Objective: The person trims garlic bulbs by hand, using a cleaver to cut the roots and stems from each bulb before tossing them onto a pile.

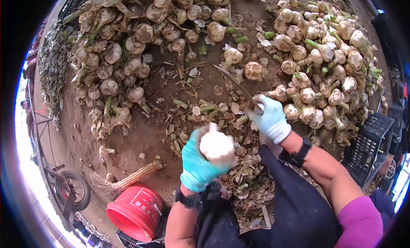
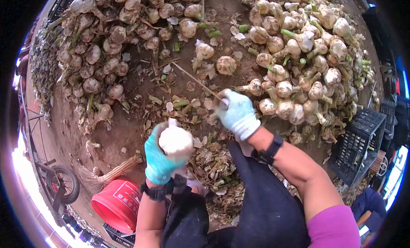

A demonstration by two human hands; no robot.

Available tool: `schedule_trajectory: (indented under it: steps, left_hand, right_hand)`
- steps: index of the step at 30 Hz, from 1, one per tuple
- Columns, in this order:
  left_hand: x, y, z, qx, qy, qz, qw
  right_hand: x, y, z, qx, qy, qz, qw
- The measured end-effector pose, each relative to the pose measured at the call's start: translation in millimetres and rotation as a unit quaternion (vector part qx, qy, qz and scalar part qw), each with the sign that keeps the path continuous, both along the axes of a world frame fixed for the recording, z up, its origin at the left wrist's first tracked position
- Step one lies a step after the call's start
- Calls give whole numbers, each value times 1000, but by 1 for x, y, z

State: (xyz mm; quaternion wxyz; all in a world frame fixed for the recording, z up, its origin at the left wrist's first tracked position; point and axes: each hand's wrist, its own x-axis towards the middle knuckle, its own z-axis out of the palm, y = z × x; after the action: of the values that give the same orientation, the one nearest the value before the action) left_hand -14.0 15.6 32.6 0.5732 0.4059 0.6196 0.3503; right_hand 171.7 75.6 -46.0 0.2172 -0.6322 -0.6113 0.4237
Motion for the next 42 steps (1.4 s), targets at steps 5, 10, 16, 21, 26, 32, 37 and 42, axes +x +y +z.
schedule_trajectory:
  steps: [5, 10, 16, 21, 26, 32, 37, 42]
  left_hand:
    - [-2, 1, -43, 41, 23, -16, 999]
    - [-1, -5, -42, 69, 49, 241, 967]
    - [-9, -3, -40, -122, -121, 154, 973]
    - [-23, -8, -54, 122, 192, 31, 973]
    - [-19, 23, -13, -117, -15, 250, 961]
    - [-34, 70, -3, 11, -169, 194, 966]
    - [-139, 112, -98, -165, 409, 265, 858]
    - [-154, 135, -135, -131, 367, 391, 834]
  right_hand:
    - [-24, -2, 38, -363, 350, 16, 863]
    - [-33, 4, 63, -334, 343, 24, 878]
    - [-24, 0, 31, 42, 128, 198, 971]
    - [-15, 6, -6, 183, -21, 290, 939]
    - [7, 10, -20, 23, -26, 56, 998]
    - [-18, 26, 4, -161, 41, 27, 986]
    - [-17, 40, -4, -148, 39, 10, 988]
    - [-31, 55, 4, -137, 41, 65, 988]
